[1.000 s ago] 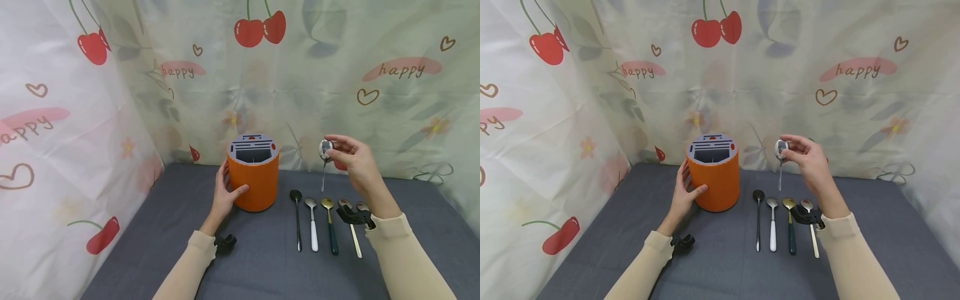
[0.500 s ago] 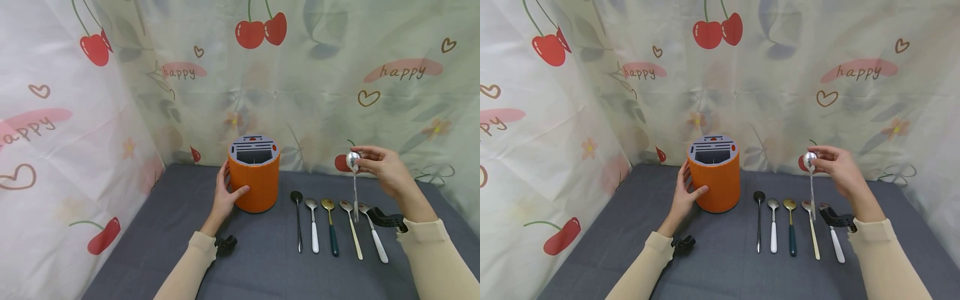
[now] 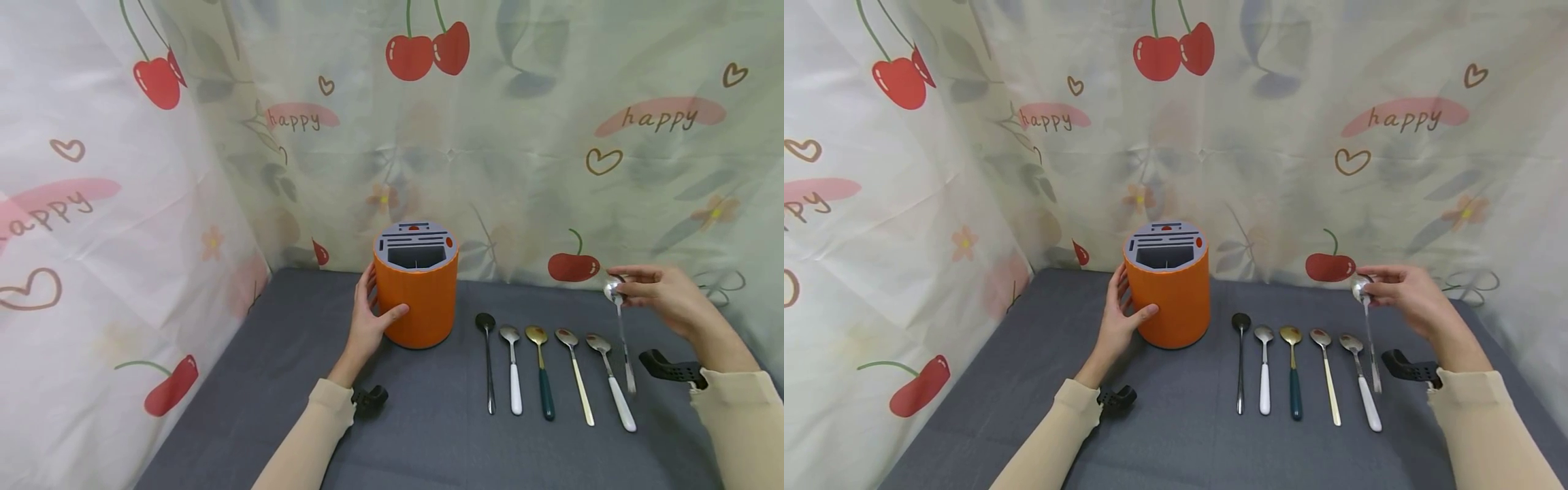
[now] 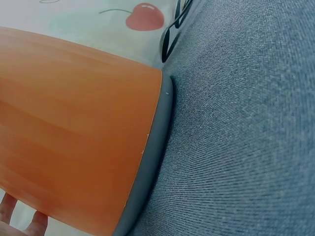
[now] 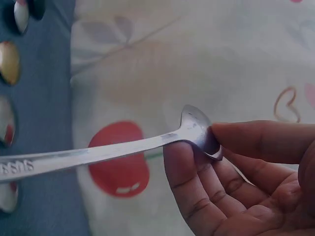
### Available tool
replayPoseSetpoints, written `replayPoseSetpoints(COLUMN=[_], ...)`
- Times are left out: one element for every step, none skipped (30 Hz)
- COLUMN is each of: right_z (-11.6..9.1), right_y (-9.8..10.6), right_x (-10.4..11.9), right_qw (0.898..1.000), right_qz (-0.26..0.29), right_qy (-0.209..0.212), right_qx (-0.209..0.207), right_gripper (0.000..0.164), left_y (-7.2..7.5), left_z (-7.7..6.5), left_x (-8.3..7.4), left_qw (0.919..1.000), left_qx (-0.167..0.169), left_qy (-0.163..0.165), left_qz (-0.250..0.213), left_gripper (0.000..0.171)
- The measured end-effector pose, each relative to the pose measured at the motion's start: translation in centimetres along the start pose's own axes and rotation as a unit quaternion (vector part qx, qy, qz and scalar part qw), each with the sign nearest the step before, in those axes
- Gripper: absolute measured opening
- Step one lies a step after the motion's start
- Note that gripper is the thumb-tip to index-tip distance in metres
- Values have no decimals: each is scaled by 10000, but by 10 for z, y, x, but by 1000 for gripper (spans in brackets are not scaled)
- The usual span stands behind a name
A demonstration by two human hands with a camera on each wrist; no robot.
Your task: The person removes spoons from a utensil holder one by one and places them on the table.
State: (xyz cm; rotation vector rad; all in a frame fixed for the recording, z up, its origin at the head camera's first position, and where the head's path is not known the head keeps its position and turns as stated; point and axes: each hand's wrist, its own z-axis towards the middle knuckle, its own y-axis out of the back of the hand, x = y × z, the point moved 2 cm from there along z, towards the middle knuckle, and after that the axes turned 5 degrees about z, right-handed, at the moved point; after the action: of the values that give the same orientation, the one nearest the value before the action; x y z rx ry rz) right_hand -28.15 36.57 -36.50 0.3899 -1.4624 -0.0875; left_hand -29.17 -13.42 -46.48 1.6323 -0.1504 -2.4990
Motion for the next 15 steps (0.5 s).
replayPoseSetpoints(right_z=[0, 0, 0, 0, -1, -1, -1, -2, -2, -2, -2, -2, -2, -2, -2], right_y=[3, 5, 8, 10, 12, 15, 17, 18, 20, 22, 24, 25, 27, 28, 29], right_x=[-4, -8, -12, -17, -21, -26, -30, -34, -39, -43, -47, -51, -56, -60, -65], right_qw=[10000, 9999, 9997, 9994, 9990, 9984, 9978, 9973, 9967, 9961, 9953, 9945, 9935, 9924, 9911], right_qz=[-25, -27, -33, -46, -41, -29, -3, -8, -13, -14, -19, -37, -45, -37, 1], right_qy=[-70, -129, -201, -278, -366, -442, -517, -585, -660, -729, -808, -886, -965, -1052, -1155], right_qx=[51, 103, 153, 205, 267, 338, 414, 452, 480, 505, 537, 560, 599, 635, 668], right_gripper=[42, 42, 43, 43, 43, 44, 44, 45, 46, 46, 45, 44, 41, 38, 36], left_y=[0, 0, 0, 0, 0, 0, 0, -1, -1, 0, 0, 0, 0, 0, 0], left_z=[0, 0, 0, 0, 0, 0, 0, 0, 0, 0, 0, 0, 0, 0, 0], left_x=[0, 0, 0, 0, 0, 1, 1, 1, 1, 0, 0, 0, 0, 0, -1], left_qw=[10000, 10000, 10000, 10000, 10000, 10000, 10000, 10000, 10000, 10000, 10000, 10000, 10000, 10000, 10000], left_qx=[-3, -1, 2, 3, 9, 16, 18, 26, 26, 25, 20, 15, 8, 6, 0], left_qy=[0, 6, 4, 3, -13, -23, -23, -31, -29, -40, -39, -28, -21, -11, -11], left_qz=[-5, 2, 0, 0, -6, -9, -10, -13, -18, -24, -20, -13, -15, -17, -19], left_gripper=[96, 96, 96, 96, 97, 97, 97, 97, 96, 97, 96, 96, 96, 96, 96])
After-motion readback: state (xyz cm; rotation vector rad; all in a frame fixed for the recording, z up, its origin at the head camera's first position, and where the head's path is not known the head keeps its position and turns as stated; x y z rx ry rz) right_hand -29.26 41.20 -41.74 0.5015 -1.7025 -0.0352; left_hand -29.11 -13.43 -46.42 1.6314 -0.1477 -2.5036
